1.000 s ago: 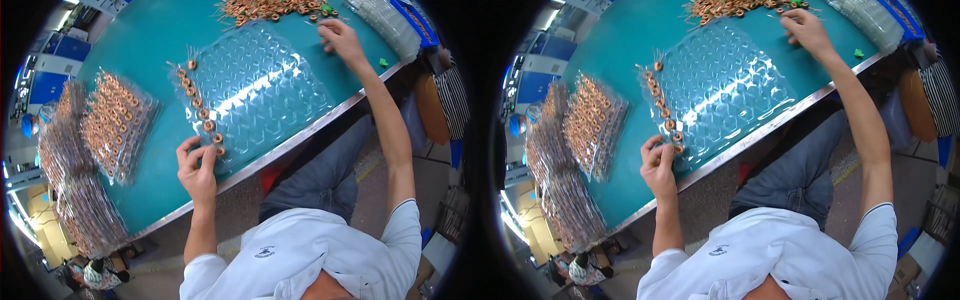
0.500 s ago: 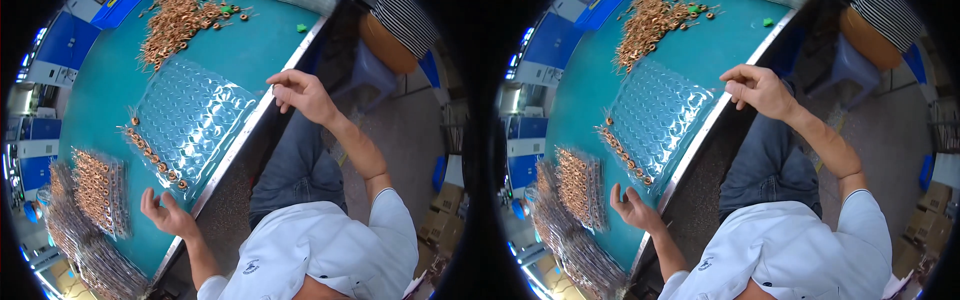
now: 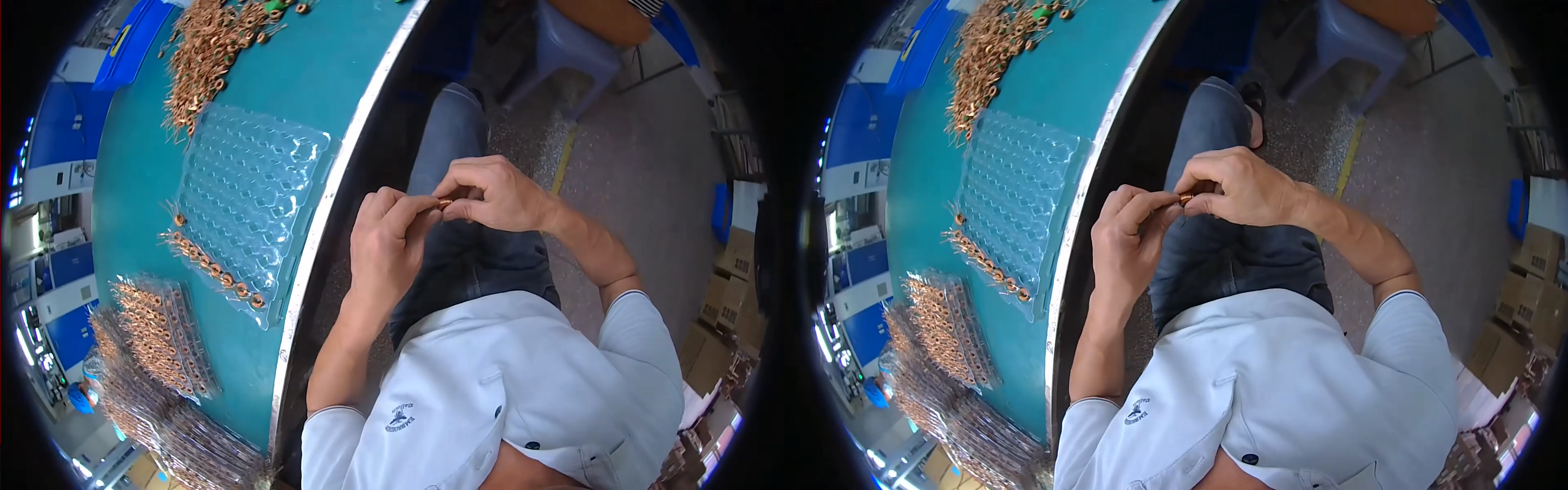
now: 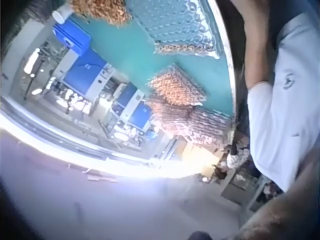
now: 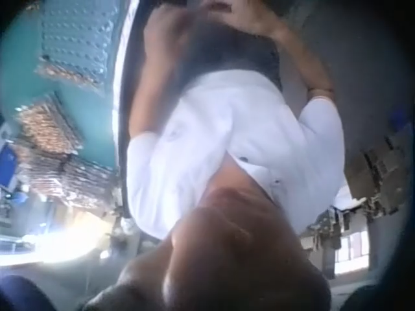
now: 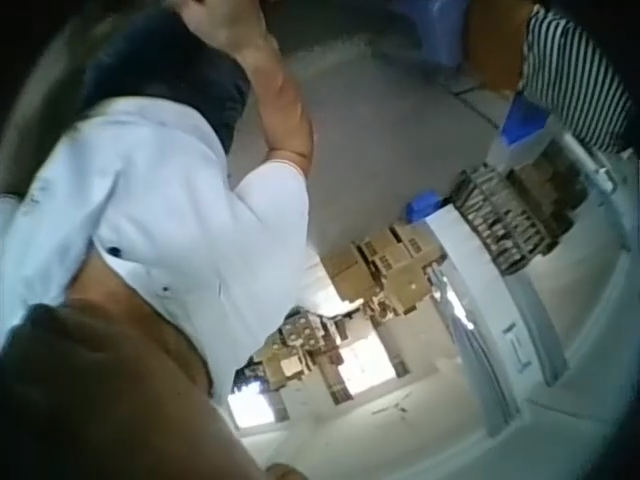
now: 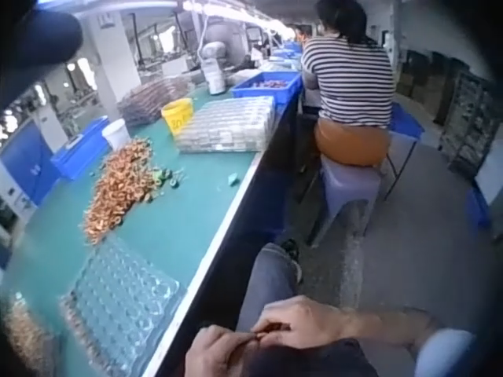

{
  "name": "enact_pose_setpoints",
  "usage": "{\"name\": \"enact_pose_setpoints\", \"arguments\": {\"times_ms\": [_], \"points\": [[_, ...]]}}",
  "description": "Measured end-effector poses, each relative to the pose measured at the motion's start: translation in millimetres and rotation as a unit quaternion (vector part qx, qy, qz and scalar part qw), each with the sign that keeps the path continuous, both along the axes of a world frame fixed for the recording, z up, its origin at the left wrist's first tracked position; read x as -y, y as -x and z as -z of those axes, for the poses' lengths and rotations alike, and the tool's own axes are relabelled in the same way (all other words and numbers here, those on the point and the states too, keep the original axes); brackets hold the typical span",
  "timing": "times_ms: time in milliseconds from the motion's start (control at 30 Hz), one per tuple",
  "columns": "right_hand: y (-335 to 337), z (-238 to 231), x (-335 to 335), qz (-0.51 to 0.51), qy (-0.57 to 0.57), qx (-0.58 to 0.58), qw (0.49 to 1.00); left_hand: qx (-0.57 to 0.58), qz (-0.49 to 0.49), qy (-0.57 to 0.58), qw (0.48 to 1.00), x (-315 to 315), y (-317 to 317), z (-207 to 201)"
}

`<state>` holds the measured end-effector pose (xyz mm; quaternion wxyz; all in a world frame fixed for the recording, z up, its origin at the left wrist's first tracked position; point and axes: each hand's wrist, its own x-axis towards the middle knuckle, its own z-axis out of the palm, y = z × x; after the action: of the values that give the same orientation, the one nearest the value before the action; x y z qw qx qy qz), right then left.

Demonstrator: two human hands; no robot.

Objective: The recorder is manually assembling small copper coil components by attaching green plastic caps to them at a factory workbench.

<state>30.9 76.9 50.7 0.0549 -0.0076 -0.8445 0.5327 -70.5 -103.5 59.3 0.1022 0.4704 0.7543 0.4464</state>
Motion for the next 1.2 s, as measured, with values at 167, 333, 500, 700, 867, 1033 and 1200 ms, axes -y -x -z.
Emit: {"name": "enact_pose_setpoints", "arguments": {"times_ms": [167, 333, 500, 700, 867, 1033, 1200], "points": [[-18.4, 16.8, -16.5, 0.025, 0.092, 0.025, 0.995, -0.060, 0.045, 0.027, 0.997, -26.4, -3.9, 3.6], [-33.6, 44.5, -33.3, 0.058, 0.224, 0.019, 0.973, -0.090, 0.057, 0.079, 0.991, -53.3, -4.0, 14.1], [-48.7, 63.4, -57.2, 0.068, 0.300, -0.007, 0.951, 0.004, 0.120, 0.107, 0.987, -82.2, -8.0, 16.8], [-64.7, 75.6, -87.0, 0.104, 0.316, -0.044, 0.942, 0.137, 0.137, 0.140, 0.971, -119.6, -9.2, 26.4], [-72.8, 73.2, -93.1, 0.167, 0.337, -0.057, 0.925, 0.395, 0.117, 0.066, 0.909, -125.8, -16.3, 33.4], [-79.3, 72.1, -80.5, 0.167, 0.320, -0.046, 0.931, 0.344, 0.123, 0.075, 0.928, -122.9, -33.4, 37.3], [-82.5, 72.7, -59.2, 0.161, 0.325, -0.043, 0.931, 0.165, 0.096, 0.074, 0.979, -108.1, -24.2, 38.4]]}}
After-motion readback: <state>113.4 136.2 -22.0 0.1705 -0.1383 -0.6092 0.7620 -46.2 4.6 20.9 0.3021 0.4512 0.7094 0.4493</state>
